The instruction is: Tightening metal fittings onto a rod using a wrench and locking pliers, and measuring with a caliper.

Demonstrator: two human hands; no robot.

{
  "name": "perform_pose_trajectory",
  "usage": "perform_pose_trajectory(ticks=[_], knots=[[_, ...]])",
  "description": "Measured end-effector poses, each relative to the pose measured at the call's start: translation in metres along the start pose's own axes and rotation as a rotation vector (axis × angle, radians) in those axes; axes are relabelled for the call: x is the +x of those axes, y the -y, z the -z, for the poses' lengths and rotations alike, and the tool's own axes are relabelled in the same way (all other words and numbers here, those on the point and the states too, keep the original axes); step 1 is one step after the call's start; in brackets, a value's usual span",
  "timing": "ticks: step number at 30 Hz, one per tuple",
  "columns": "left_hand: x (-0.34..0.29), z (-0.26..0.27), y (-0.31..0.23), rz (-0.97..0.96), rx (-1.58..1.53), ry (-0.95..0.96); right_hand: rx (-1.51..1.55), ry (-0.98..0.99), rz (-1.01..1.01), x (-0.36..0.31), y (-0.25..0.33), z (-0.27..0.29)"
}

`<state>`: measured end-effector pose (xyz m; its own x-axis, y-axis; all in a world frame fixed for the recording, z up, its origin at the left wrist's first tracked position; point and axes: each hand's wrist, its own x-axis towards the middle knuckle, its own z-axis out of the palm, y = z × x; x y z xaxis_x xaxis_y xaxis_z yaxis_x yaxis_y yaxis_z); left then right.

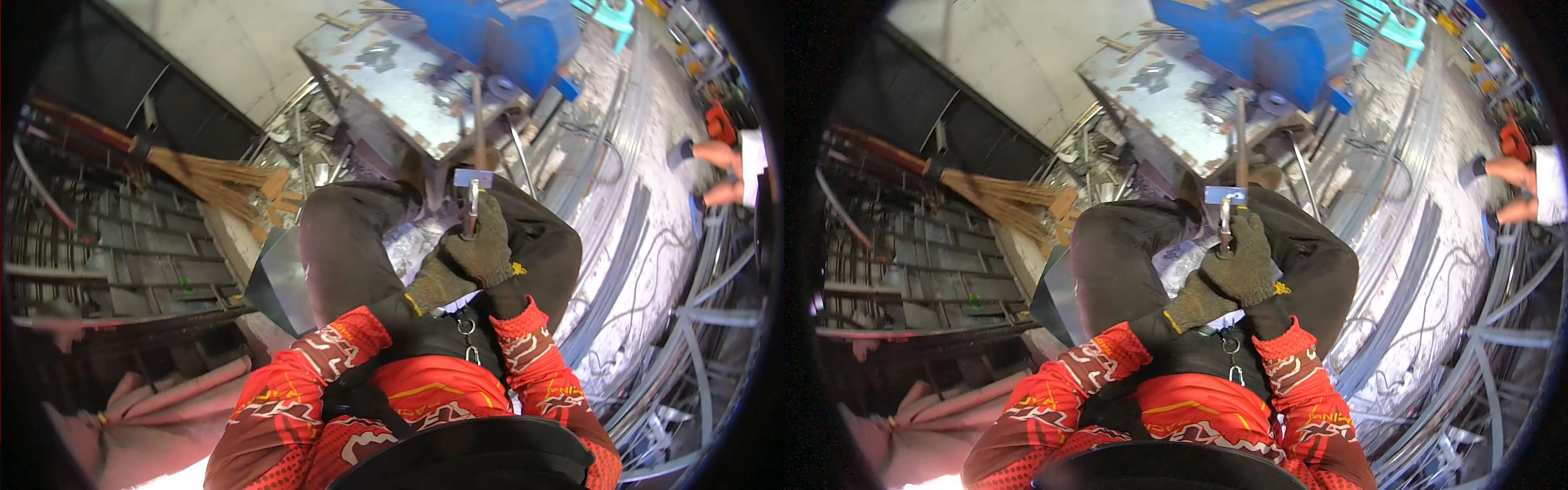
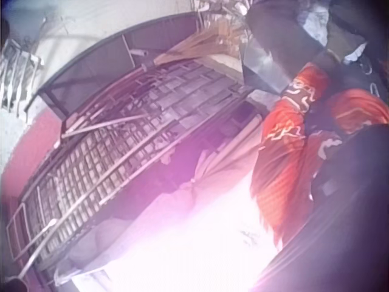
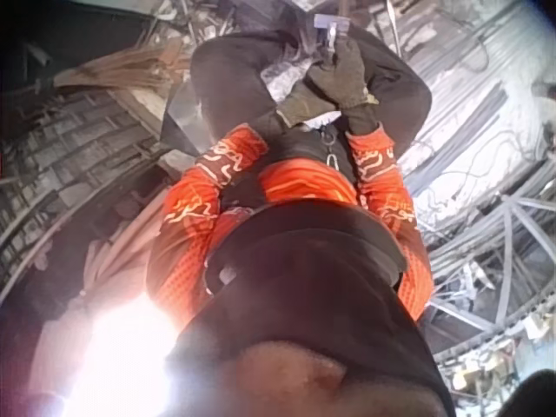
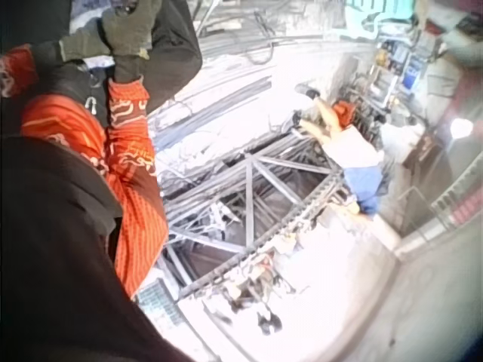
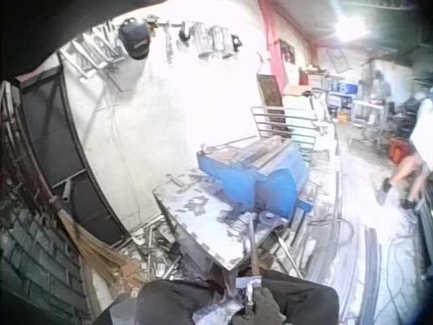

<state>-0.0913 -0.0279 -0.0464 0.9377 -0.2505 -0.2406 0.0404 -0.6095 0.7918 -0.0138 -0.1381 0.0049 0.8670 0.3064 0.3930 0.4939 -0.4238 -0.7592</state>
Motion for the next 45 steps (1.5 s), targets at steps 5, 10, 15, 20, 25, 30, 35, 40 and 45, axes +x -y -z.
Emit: perform_pose_trajectory(ticks=[5,10,15,20,25,30,35,40,45], knots=[[0.001,-0.012,0.053,-0.281,-0.037,-0.302,0.007,-0.060,-0.062,-0.009,0.005,-0.017],[-0.004,-0.007,0.049,-0.188,-0.212,-0.387,0.065,-0.105,-0.059,-0.021,0.002,-0.042],[-0.006,0.016,0.033,-0.340,0.028,-0.349,0.042,-0.013,-0.224,-0.015,0.016,-0.025],[-0.015,0.051,0.017,-0.059,-0.384,-0.267,0.111,-0.027,-0.174,-0.001,0.020,-0.016],[0.019,0.119,0.070,-0.312,-0.613,-0.248,0.213,-0.018,-0.283,-0.008,0.005,-0.004],[0.019,0.215,0.075,0.111,0.059,-0.129,0.067,0.027,-0.383,-0.030,-0.018,0.028],[0.029,0.227,0.101,0.222,0.126,-0.056,0.064,0.060,-0.323,-0.022,-0.004,0.034],[0.043,0.240,0.094,0.144,0.387,-0.049,-0.024,0.128,-0.250,-0.002,-0.006,0.029],[0.049,0.253,0.095,0.159,0.473,0.016,0.049,0.094,-0.206,0.010,-0.009,0.016]])
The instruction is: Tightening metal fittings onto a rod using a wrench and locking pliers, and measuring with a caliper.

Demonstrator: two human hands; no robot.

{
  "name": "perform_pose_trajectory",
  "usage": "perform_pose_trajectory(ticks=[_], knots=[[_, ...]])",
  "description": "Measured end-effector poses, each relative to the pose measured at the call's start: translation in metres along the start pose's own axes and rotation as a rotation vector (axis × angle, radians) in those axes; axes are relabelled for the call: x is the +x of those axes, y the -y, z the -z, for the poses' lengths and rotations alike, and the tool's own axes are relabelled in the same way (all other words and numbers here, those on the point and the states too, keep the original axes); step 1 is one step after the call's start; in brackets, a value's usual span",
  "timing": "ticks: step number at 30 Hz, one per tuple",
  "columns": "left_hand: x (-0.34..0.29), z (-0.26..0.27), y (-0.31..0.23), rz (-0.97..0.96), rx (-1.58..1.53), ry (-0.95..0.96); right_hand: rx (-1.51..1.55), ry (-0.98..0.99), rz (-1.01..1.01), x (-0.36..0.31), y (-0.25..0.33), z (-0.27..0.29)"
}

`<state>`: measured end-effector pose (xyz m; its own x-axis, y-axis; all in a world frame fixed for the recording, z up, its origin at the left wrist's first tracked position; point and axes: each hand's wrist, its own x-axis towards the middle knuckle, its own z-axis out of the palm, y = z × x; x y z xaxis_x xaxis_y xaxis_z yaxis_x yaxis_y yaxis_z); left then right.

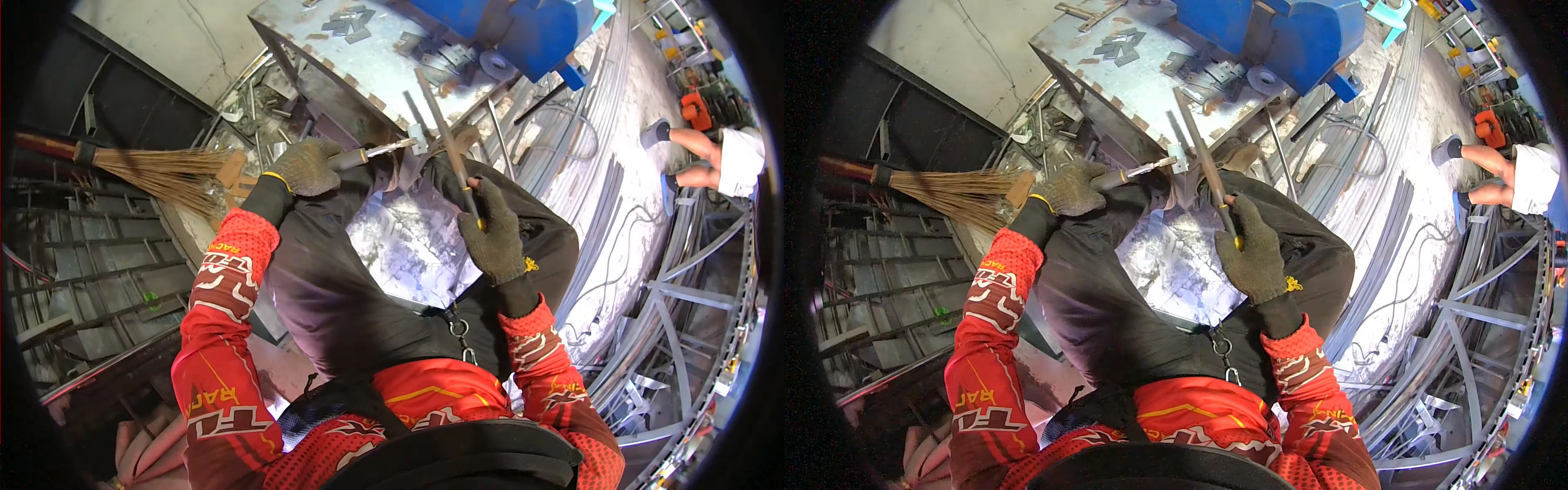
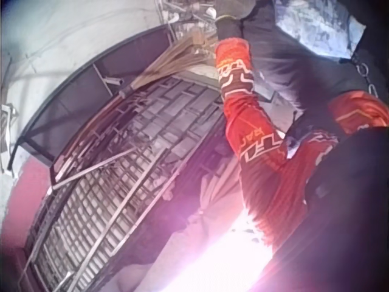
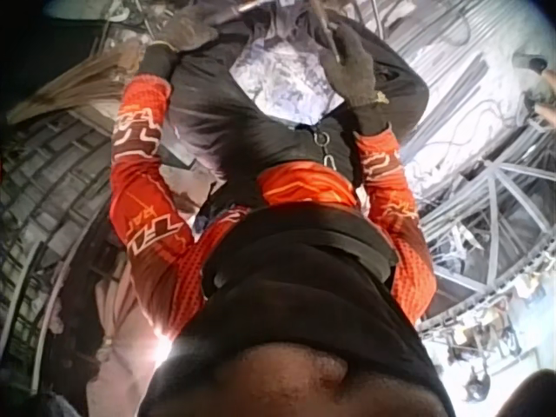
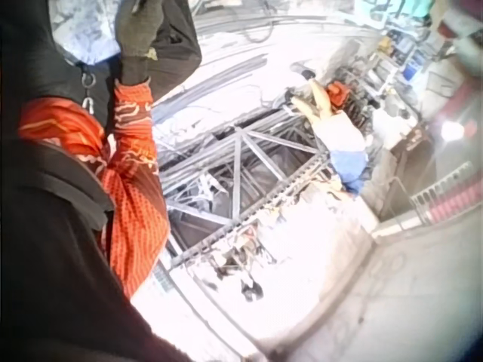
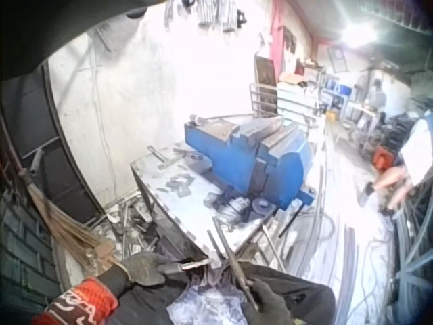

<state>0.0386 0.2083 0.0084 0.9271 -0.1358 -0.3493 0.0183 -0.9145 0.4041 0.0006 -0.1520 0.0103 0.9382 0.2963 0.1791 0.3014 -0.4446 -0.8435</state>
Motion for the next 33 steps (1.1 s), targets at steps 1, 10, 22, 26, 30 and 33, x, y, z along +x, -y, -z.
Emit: perform_pose_trajectory(ticks=[1,10,22,26,30,33], knots=[[0.002,-0.001,0.002,-0.004,-0.019,0.000,-0.005,0.022,0.000,0.000,-0.003,-0.003],[-0.007,-0.001,-0.021,0.122,-0.160,0.052,-0.046,0.049,0.033,-0.004,-0.006,-0.019],[0.002,-0.020,0.010,0.056,-0.056,-0.022,-0.175,0.157,-0.040,0.028,0.009,-0.026],[0.005,-0.010,-0.002,0.051,-0.060,0.040,-0.131,0.136,-0.070,-0.015,-0.006,-0.010],[0.000,-0.008,-0.010,0.095,-0.056,0.043,-0.173,0.194,0.001,0.034,0.000,-0.022],[0.005,-0.012,-0.010,0.079,-0.070,0.021,-0.185,0.180,0.062,0.076,-0.003,-0.033]])
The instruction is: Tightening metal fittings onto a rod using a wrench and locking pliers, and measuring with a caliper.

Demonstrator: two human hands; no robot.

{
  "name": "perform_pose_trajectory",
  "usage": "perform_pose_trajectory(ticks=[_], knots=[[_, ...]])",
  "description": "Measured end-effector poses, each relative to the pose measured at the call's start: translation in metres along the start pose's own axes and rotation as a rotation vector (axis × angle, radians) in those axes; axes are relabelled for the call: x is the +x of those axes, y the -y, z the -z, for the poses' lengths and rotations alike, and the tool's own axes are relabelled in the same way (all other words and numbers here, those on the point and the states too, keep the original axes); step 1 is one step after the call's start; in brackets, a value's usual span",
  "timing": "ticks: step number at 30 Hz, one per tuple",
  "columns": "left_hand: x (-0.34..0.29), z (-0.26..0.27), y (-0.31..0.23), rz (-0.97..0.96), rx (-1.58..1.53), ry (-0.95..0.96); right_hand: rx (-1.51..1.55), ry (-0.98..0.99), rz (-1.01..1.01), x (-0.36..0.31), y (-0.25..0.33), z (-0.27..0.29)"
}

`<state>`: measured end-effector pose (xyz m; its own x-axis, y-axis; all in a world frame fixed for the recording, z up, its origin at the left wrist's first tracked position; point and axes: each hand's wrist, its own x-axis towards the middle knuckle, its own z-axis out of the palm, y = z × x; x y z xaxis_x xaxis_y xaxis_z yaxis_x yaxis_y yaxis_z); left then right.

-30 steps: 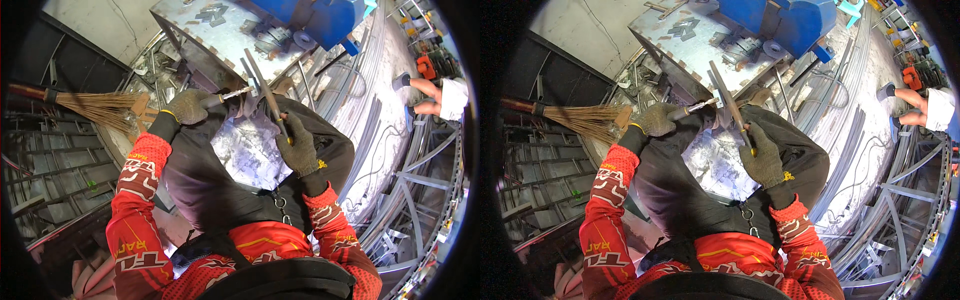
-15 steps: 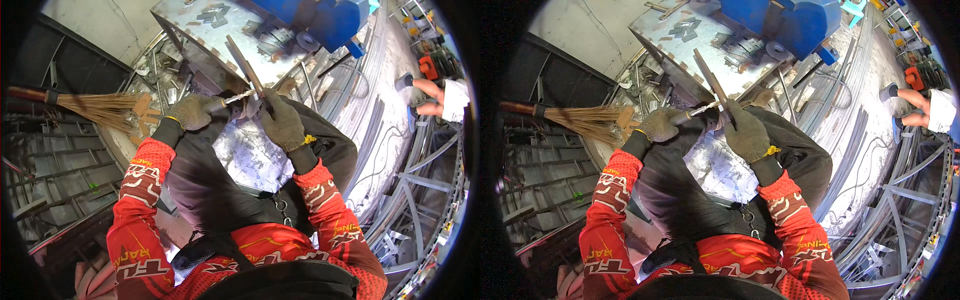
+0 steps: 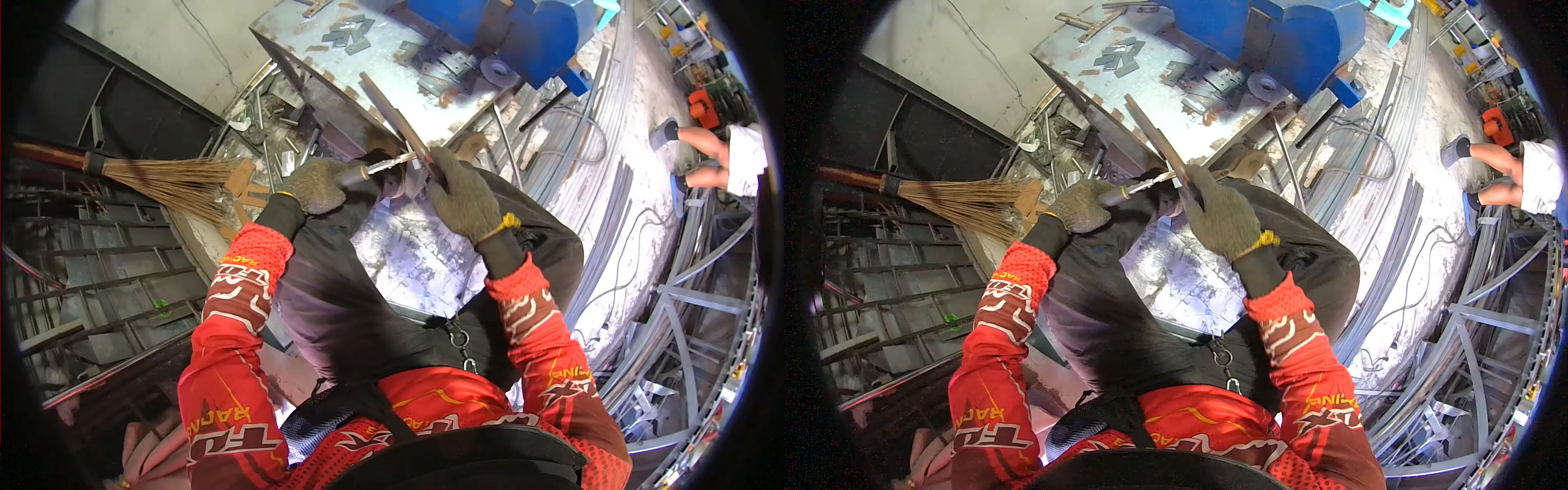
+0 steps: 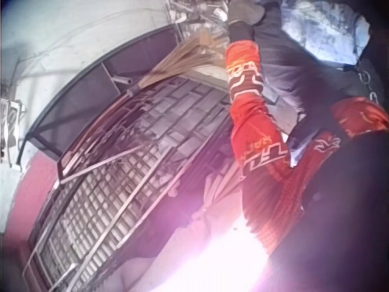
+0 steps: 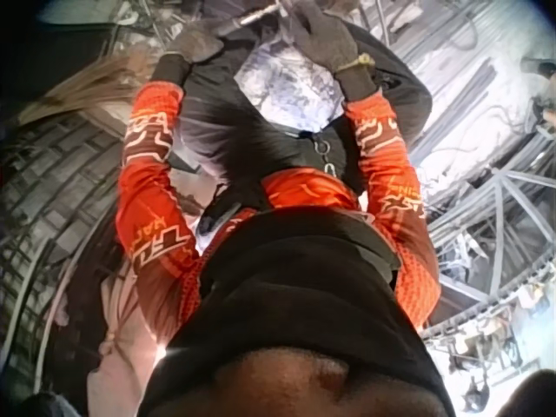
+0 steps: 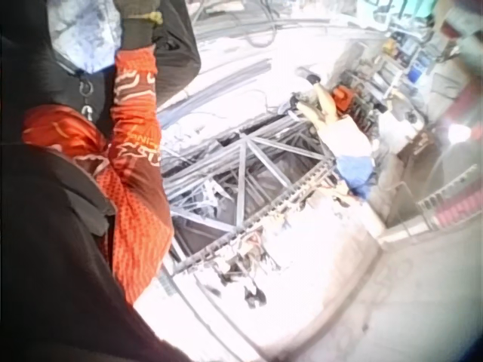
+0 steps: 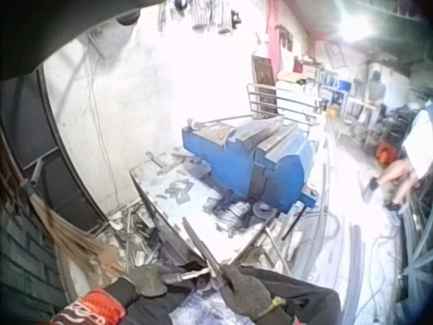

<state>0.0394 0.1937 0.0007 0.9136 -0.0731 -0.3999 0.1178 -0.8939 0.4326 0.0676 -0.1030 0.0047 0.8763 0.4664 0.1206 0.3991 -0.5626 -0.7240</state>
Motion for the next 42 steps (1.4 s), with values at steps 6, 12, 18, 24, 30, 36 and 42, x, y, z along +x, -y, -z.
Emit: perform_pose_trajectory(ticks=[6,12,18,24,30,36,42], knots=[[-0.002,0.001,0.005,0.005,0.002,-0.037,0.021,0.094,0.027,-0.040,-0.009,0.023],[-0.001,0.002,-0.004,-0.016,-0.007,-0.033,-0.045,0.093,0.019,-0.024,-0.009,0.025],[0.001,0.002,-0.010,0.037,-0.095,-0.035,-0.028,0.049,0.056,0.000,-0.011,0.006],[0.004,-0.001,0.002,0.024,-0.020,-0.034,-0.059,0.038,-0.112,-0.089,0.004,0.017],[0.003,-0.002,-0.008,0.017,-0.025,-0.049,-0.074,0.010,-0.152,-0.014,-0.004,-0.009],[0.002,-0.003,0.007,0.042,-0.067,-0.039,-0.071,0.044,-0.136,-0.045,0.006,-0.006],[0.001,-0.003,0.005,0.033,-0.023,-0.060,-0.021,-0.031,-0.124,-0.095,0.008,0.001]])
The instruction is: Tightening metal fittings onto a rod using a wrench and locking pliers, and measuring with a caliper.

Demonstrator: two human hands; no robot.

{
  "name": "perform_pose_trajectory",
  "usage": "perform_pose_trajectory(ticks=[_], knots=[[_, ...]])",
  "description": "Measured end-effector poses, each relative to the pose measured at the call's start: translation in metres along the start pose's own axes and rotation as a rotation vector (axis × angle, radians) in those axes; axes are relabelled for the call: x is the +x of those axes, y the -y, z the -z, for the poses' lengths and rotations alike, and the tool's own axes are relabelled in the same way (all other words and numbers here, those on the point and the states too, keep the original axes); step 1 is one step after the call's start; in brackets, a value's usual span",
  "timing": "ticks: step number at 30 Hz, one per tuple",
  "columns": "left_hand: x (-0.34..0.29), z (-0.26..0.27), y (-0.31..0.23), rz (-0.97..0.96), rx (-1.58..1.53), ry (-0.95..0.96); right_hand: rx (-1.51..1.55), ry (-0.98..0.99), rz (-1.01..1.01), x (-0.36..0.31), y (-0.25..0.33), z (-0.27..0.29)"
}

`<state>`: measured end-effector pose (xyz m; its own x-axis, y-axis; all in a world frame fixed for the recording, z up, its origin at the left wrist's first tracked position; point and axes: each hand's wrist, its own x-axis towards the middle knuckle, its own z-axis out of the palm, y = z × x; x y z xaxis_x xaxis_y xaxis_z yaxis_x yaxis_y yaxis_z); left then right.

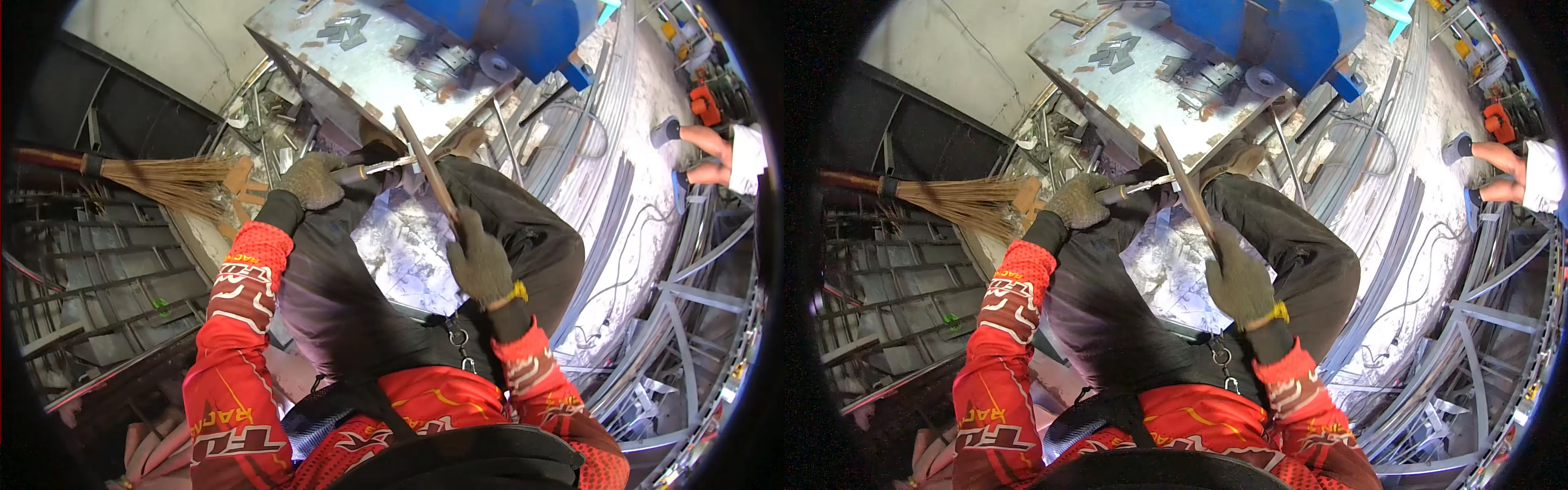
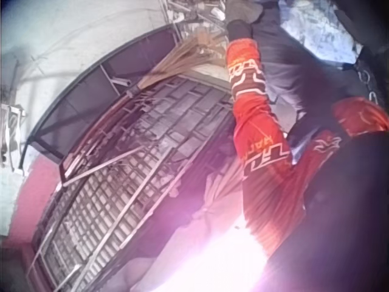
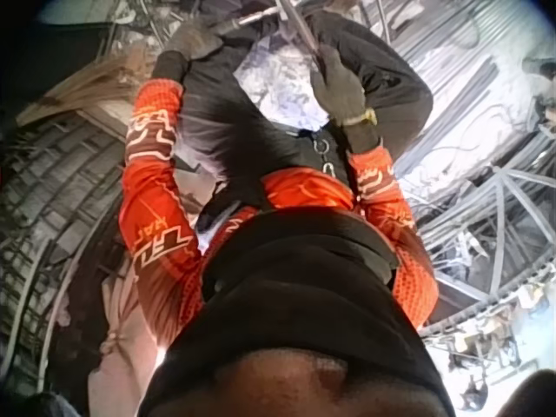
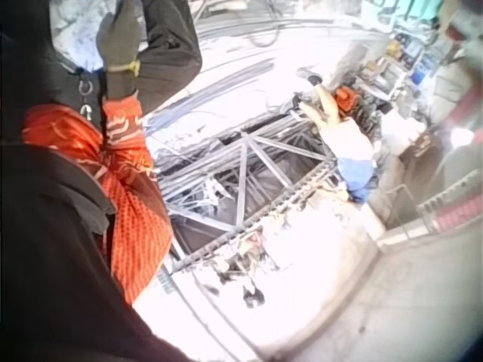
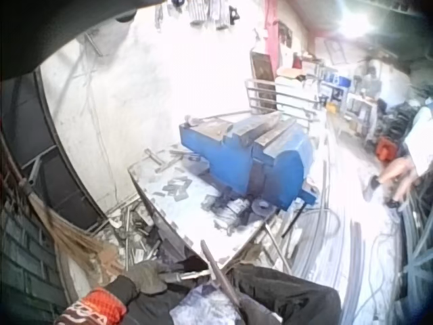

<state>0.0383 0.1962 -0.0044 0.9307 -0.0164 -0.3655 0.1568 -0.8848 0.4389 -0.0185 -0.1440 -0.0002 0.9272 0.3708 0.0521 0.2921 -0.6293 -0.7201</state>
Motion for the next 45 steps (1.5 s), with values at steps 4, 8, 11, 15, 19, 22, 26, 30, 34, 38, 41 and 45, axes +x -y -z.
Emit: perform_pose_trajectory(ticks=[4,8,11,15,19,22,26,30,34,38,41,45], knots=[[0.001,0.008,-0.020,0.045,-0.070,0.072,-0.022,0.008,-0.040,0.075,-0.007,-0.025],[0.004,0.003,-0.006,0.080,-0.052,0.037,0.003,0.001,0.011,0.080,-0.003,-0.026],[0.002,-0.001,0.009,0.025,0.005,0.008,0.002,0.071,-0.062,0.032,0.007,-0.013],[0.005,0.002,0.002,0.004,-0.023,0.029,-0.018,0.067,-0.090,0.001,0.006,0.005],[0.002,0.000,-0.005,0.043,-0.011,0.022,-0.026,0.072,-0.035,0.056,0.001,-0.008],[0.007,-0.006,-0.005,0.030,-0.053,0.006,0.005,0.039,0.061,0.107,-0.001,-0.016],[0.008,-0.009,0.006,0.004,-0.067,0.029,0.091,0.032,0.032,0.086,-0.005,-0.016],[0.006,-0.005,0.006,0.000,-0.042,0.021,0.014,0.095,-0.119,0.015,0.003,-0.002],[0.003,0.001,-0.005,-0.027,-0.018,-0.007,-0.056,-0.026,-0.013,0.017,-0.001,-0.007],[0.005,-0.001,-0.009,-0.018,-0.037,0.024,-0.061,-0.019,-0.013,0.097,-0.003,-0.010],[0.008,-0.007,0.004,0.026,-0.045,0.025,-0.033,-0.040,0.014,0.103,0.005,-0.001],[0.007,-0.003,-0.001,0.003,-0.017,0.034,0.004,-0.083,-0.005,0.043,-0.002,0.005]])
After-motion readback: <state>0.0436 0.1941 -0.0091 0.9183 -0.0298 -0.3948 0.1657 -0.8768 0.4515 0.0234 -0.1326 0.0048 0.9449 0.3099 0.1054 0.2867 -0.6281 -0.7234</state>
